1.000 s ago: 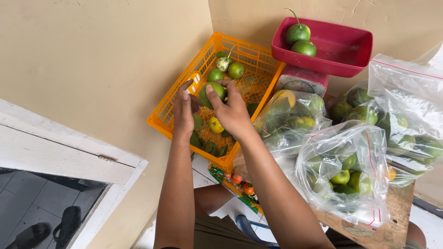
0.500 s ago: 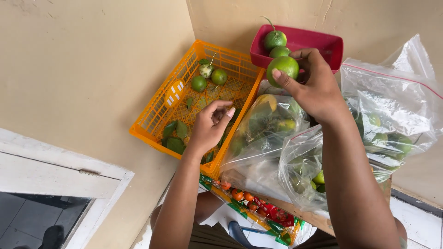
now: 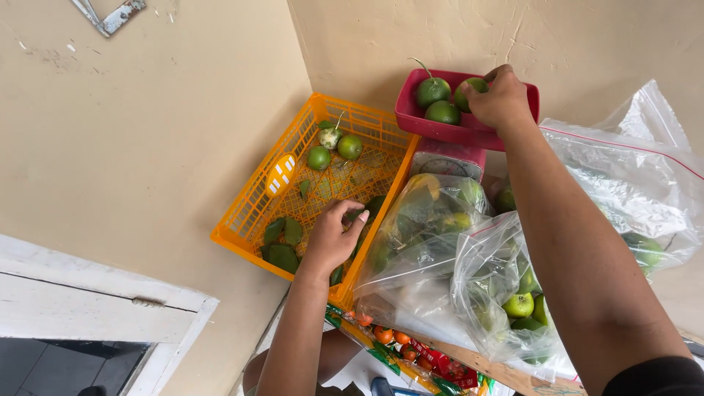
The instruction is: The person sorts fruits by hand from an orange crate into a red container and clear plastic bags.
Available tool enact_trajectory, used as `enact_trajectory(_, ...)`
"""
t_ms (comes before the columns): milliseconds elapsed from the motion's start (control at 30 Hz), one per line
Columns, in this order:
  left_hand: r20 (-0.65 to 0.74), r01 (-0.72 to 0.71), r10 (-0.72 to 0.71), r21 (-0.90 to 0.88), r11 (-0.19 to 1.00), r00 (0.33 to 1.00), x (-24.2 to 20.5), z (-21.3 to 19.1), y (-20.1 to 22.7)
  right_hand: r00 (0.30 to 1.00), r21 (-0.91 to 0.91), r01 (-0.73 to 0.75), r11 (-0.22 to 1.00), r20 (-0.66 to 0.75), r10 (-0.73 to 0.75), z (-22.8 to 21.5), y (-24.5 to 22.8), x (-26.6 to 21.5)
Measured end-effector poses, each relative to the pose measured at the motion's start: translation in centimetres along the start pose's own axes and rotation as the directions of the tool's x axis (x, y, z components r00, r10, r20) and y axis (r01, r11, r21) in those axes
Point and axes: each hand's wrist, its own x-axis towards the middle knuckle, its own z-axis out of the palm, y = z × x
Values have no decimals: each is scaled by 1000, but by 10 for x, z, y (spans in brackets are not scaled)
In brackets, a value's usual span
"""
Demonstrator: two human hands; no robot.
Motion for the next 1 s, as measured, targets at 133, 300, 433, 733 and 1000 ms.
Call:
enact_trajectory(133, 24, 39, -39, 0, 999, 999, 0, 0, 2, 997, 29, -54, 998, 63, 52, 5, 5, 9)
enact_trajectory(300, 3, 21, -21, -10, 1000, 1000, 2, 2, -5, 994, 225, -95, 970, 79, 79, 9, 12, 7)
enact_trajectory(433, 5, 43, -43, -25, 999, 999, -1, 1, -2, 999, 98, -32, 995, 3, 32, 9, 14, 7)
enact_trajectory(733, -97, 64, -60, 44, 997, 993, 6, 6, -21, 893, -96, 405, 909, -174, -416, -10, -34, -56)
enact_trajectory(1000, -129, 71, -49, 170, 983, 990, 14, -40, -32, 778, -73, 625, 777, 146, -611, -5, -146, -160)
